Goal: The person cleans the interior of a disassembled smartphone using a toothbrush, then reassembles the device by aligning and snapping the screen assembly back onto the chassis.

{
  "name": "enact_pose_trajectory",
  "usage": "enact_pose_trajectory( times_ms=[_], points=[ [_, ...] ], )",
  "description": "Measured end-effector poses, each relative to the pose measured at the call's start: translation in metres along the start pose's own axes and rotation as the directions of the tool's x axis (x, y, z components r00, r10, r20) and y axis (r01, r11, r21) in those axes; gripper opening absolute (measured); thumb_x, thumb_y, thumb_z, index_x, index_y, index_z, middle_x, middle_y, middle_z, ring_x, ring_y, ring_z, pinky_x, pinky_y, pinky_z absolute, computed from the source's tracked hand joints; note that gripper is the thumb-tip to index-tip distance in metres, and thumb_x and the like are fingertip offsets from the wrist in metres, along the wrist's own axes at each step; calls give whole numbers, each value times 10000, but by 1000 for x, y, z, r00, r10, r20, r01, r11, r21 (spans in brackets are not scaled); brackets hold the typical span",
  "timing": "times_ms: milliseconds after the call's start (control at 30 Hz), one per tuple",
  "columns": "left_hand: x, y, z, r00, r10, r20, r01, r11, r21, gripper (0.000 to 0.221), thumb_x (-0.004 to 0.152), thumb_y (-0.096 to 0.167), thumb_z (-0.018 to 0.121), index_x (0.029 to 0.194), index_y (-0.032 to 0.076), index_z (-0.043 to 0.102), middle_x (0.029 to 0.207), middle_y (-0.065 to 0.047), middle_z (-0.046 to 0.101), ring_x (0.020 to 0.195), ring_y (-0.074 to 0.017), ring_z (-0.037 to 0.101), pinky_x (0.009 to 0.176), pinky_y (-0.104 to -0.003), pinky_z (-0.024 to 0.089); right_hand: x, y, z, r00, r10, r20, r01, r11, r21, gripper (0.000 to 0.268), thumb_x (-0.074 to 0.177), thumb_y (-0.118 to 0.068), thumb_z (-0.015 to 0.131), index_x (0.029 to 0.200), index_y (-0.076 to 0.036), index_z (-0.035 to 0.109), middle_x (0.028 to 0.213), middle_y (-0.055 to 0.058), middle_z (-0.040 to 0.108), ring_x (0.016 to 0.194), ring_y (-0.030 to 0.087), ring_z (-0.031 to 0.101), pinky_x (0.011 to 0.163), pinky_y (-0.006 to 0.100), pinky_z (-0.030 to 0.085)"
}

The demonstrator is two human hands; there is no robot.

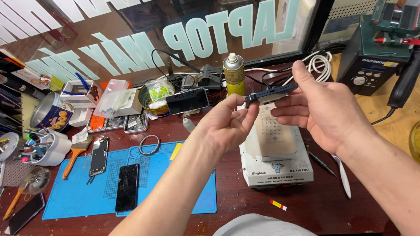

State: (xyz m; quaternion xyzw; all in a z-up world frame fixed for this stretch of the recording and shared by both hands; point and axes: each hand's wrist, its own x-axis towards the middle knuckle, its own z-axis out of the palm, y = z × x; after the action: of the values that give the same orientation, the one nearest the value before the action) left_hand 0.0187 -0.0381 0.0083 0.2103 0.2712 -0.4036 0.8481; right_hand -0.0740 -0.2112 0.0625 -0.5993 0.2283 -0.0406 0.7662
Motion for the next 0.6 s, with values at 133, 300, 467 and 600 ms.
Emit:
enact_pose_trajectory(
  times_ms=[133,300,467,600],
  points=[
    [-4,5,-7,998,-58,2,58,994,-95,233,895,9,671,1025,-140,549,1011,-189,669,828,-252,742,752,-279,681,-3,1,9,998,-45,-34,43,997,-68,638,911,-580,603,1025,45,661,902,187,729,779,302,759,660,418,613],
    [-8,13,-7,993,-110,29,113,984,-140,230,901,-3,674,1008,-169,557,997,-191,671,820,-256,740,741,-281,687,-3,2,16,999,-45,-27,43,995,-87,652,901,-592,605,1012,47,669,910,181,727,774,301,757,648,407,617],
    [-13,15,-6,996,-81,-33,75,985,-155,230,912,11,674,1001,-160,548,1000,-205,663,829,-257,741,748,-279,689,-5,0,22,998,-21,-62,14,993,-115,658,908,-585,604,1005,64,652,926,199,727,782,310,757,650,414,627],
    [-13,16,-8,995,-87,-38,80,984,-157,263,913,30,679,1014,-170,542,997,-210,664,830,-262,741,745,-279,687,-6,0,26,998,-16,-67,7,991,-130,666,909,-584,595,998,74,651,922,208,737,781,311,766,648,411,627]
  ],
)
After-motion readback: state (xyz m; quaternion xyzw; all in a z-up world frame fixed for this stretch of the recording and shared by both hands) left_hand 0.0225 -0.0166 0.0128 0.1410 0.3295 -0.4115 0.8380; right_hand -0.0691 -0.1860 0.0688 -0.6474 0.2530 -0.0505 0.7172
